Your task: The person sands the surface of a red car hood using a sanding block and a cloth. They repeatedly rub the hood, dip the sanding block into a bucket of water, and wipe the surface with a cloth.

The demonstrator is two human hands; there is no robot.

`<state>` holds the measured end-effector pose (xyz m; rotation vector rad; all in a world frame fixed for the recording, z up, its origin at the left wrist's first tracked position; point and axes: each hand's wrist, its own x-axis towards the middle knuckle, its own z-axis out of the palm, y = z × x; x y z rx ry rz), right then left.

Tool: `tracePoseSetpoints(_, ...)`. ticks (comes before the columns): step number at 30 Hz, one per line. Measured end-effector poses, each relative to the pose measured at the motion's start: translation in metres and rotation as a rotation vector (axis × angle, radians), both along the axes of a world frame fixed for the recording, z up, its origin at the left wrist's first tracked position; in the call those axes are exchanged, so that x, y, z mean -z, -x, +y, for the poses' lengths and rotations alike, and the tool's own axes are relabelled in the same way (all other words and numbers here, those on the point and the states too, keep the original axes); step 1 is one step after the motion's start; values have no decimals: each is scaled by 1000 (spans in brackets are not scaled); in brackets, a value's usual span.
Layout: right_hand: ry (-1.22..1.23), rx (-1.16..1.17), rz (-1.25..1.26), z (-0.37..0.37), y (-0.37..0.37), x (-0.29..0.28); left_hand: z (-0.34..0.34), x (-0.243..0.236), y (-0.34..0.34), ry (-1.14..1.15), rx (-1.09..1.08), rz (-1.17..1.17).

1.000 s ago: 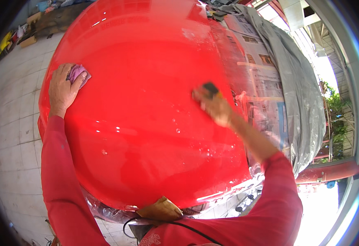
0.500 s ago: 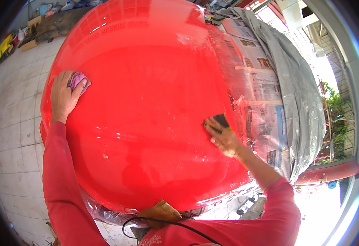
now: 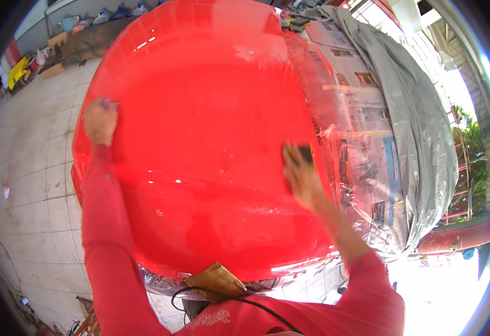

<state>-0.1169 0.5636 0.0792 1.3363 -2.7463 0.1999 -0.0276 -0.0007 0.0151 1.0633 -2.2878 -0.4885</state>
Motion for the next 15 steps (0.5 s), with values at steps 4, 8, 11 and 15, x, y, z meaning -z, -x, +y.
tracePoseSetpoints(4,73,98,-137,5,-8,-18,170,-21,114,150,573,482)
tracePoseSetpoints(8,-18,394,-139,-50,41,-31,305,-81,164,-73,1000,217)
tracePoseSetpoints(11,-1,88,1,4,-28,-9,252,-90,126,-202,1121,196)
tracePoseSetpoints(15,-144,23,-79,45,-34,-5,51,-25,22,-73,763,3)
